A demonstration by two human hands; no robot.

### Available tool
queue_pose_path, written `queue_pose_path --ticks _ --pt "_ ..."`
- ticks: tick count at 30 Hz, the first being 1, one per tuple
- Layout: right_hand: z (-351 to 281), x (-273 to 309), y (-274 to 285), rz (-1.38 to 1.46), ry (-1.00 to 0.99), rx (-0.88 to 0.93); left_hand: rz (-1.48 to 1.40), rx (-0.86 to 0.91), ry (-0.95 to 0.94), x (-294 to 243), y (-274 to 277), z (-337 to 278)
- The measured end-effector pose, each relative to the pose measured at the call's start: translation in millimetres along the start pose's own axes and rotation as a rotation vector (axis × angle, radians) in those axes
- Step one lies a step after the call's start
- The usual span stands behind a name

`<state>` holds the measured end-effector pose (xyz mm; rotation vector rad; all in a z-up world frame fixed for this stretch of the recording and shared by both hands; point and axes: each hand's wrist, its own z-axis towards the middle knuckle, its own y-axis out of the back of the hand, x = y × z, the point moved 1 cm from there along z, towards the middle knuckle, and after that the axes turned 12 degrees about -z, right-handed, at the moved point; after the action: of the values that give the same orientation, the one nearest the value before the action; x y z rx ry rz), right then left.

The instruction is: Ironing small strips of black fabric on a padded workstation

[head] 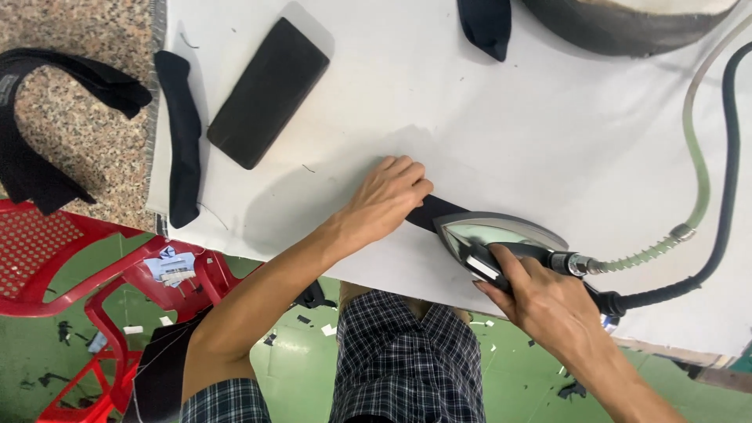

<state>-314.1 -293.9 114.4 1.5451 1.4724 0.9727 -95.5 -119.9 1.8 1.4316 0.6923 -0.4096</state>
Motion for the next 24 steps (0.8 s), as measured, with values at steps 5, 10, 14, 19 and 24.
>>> queue_pose_path --ticks 5,10,14,19,24 --pt "-17 -11 -10 -0.017 0.034 -0.062 0.027 0.007 -0.006 2 0 4" --pt "-25 -11 -7 -0.02 0.028 -0.127 -0.031 0.031 0.015 2 3 6" --pt "-51 -12 -8 -0.172 0.085 -0.45 0.019 0.042 0.017 -2 5 8" --pt "-92 -18 -20 -0.237 0.07 -0.442 0.097 0.154 0.034 -6 14 14" --pt "-118 -27 -33 -0.258 0.082 -0.213 0.133 0.284 0.053 -8 22 20"
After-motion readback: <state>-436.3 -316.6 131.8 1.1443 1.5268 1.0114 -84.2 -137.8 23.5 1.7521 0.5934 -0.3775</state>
